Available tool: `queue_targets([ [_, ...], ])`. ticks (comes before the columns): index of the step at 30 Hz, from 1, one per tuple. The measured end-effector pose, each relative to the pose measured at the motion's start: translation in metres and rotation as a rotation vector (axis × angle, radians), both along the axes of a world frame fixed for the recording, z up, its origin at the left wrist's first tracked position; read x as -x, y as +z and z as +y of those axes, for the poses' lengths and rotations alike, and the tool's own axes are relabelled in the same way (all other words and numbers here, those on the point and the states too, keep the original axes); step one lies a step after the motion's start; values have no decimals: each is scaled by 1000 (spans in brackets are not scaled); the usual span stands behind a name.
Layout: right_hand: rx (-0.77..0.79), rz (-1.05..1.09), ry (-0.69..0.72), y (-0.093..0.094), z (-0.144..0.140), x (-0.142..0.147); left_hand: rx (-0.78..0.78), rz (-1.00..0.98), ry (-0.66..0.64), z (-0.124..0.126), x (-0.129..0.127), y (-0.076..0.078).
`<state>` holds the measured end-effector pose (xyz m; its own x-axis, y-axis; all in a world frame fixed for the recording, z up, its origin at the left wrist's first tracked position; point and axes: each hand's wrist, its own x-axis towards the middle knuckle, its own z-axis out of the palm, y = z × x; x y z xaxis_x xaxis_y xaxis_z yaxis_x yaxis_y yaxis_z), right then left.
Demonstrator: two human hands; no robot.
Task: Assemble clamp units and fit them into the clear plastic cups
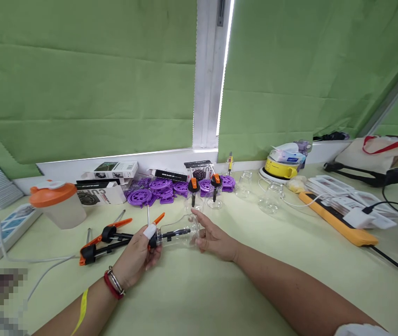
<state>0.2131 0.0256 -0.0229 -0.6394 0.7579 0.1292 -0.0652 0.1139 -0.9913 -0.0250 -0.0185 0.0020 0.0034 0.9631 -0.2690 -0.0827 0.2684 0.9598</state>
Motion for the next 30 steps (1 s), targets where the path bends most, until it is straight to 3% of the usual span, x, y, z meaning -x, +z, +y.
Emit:
queue_targets([
  [15,12,-90,-35,-7,7,0,2,8,-49,-1,-2,-1],
  [24,-6,42,-22,2,1,0,-26,6,-45,-1,-2,-1],
  [30,-23,24,-57,0,1,0,-74,132,-21,-2,-1,-4],
])
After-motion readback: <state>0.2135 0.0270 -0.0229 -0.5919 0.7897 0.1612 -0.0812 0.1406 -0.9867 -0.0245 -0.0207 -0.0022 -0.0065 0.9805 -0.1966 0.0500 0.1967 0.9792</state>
